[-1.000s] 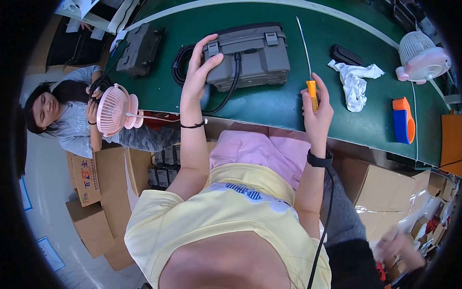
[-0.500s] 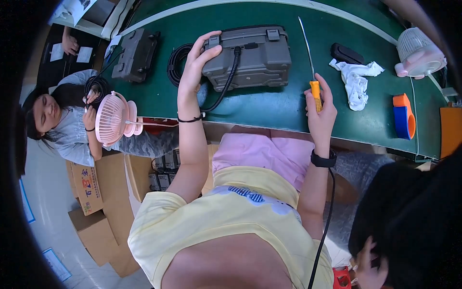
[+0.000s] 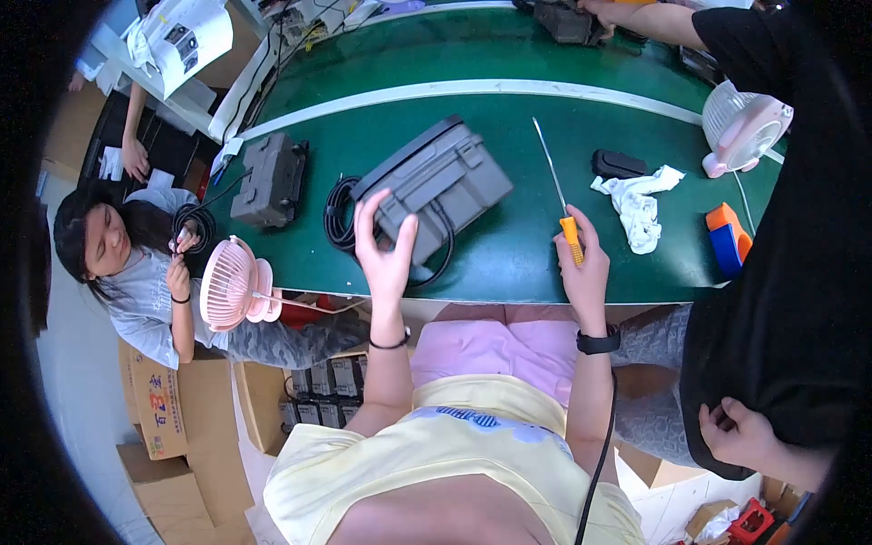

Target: The recorder is assembling or inspecting electronic enclosures, using a screwdriver to probe or fasten components.

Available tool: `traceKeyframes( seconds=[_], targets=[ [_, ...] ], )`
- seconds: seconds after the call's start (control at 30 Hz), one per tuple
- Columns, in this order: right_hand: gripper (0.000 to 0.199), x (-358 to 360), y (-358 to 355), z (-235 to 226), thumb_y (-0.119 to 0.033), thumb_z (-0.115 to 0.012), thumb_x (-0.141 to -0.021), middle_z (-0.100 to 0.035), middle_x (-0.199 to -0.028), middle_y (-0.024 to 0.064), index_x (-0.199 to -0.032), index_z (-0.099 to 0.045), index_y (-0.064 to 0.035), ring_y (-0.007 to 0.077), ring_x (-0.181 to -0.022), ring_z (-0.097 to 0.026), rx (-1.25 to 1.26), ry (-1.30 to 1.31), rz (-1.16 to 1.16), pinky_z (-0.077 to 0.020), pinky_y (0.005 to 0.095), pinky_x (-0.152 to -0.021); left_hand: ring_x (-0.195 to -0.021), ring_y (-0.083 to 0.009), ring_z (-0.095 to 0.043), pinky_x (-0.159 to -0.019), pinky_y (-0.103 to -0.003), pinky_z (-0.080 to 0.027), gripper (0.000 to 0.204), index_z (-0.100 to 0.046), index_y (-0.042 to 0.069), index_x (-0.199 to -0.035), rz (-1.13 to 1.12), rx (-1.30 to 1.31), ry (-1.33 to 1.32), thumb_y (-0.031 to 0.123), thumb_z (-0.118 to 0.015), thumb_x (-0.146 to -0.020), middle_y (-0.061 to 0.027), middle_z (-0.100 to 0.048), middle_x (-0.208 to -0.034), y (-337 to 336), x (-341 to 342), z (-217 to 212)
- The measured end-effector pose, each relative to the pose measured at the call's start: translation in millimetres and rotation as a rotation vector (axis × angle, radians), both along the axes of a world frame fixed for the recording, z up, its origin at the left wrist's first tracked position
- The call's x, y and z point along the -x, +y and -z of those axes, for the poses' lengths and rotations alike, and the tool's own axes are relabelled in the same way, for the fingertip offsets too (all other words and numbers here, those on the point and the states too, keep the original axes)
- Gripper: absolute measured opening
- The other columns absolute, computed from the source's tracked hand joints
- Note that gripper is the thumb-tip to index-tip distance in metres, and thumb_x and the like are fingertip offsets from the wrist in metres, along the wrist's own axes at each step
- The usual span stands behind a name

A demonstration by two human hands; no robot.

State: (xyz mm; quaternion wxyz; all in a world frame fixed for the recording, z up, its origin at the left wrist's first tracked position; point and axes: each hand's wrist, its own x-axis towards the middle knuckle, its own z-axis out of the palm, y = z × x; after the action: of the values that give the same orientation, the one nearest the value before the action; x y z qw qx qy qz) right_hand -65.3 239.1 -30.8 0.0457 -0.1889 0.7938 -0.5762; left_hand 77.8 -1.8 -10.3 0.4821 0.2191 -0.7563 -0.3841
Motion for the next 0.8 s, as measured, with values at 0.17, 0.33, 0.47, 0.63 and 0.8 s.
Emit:
traceKeyframes(
  seconds=[0.17, 0.33, 0.47, 0.63, 0.8],
  targets=[
    [0.042, 4, 2, 7, -0.013, -0.064, -0.094, -0.069, -0.090, 0.0097, -0.136, -0.058, -0.0113, 0.0162, -0.071, -0.063, -0.024, 0.086, 0.010, -0.0511, 0.0294, -0.067, -0.136, -0.0450, -0.041, -0.109, -0.049, -0.038, 0.046, -0.068, 0.014, -0.114, -0.128, 0.404, 0.018, 0.008, -0.086, -0.072, -0.0248, -0.032, -0.153, 18, -21, 9],
    [0.041, 5, -1, -1, -0.012, -0.064, -0.093, -0.071, -0.096, 0.0137, -0.134, -0.059, -0.0109, 0.0230, -0.081, -0.069, -0.065, 0.101, 0.010, -0.0536, 0.0327, -0.073, -0.137, -0.0483, -0.032, -0.110, -0.056, -0.036, 0.035, -0.071, 0.025, -0.105, -0.273, 0.593, -0.071, 0.017, -0.087, -0.074, -0.0220, -0.034, -0.149, -1, -18, 23],
    [0.042, 5, -3, -1, -0.011, -0.065, -0.092, -0.072, -0.098, 0.0148, -0.133, -0.060, -0.0116, 0.0239, -0.084, -0.071, -0.017, 0.141, -0.008, -0.0544, 0.0329, -0.075, -0.135, -0.0473, -0.036, -0.110, -0.054, -0.037, 0.037, -0.068, 0.024, -0.110, -0.373, 0.629, -0.213, 0.019, -0.084, -0.076, -0.0215, -0.036, -0.146, -37, -7, 12],
    [0.042, 11, -4, 6, -0.012, -0.064, -0.093, -0.068, -0.090, 0.0082, -0.135, -0.059, -0.0121, 0.0162, -0.072, -0.062, 0.022, 0.191, -0.033, -0.0496, 0.0283, -0.064, -0.137, -0.0454, -0.033, -0.109, -0.051, -0.037, 0.049, -0.062, 0.023, -0.122, -0.487, 0.674, -0.301, 0.020, -0.083, -0.078, -0.0224, -0.030, -0.146, -68, 11, -1],
    [0.043, 13, -2, 12, -0.012, -0.063, -0.094, -0.066, -0.082, 0.0013, -0.136, -0.059, -0.0119, 0.0060, -0.058, -0.054, 0.029, 0.253, -0.032, -0.0448, 0.0240, -0.053, -0.142, -0.0518, -0.023, -0.115, -0.058, -0.026, 0.056, -0.056, 0.020, -0.135, -0.444, 0.591, -0.355, 0.017, -0.077, -0.084, -0.0300, -0.020, -0.154, -42, -3, 1]
  ],
)
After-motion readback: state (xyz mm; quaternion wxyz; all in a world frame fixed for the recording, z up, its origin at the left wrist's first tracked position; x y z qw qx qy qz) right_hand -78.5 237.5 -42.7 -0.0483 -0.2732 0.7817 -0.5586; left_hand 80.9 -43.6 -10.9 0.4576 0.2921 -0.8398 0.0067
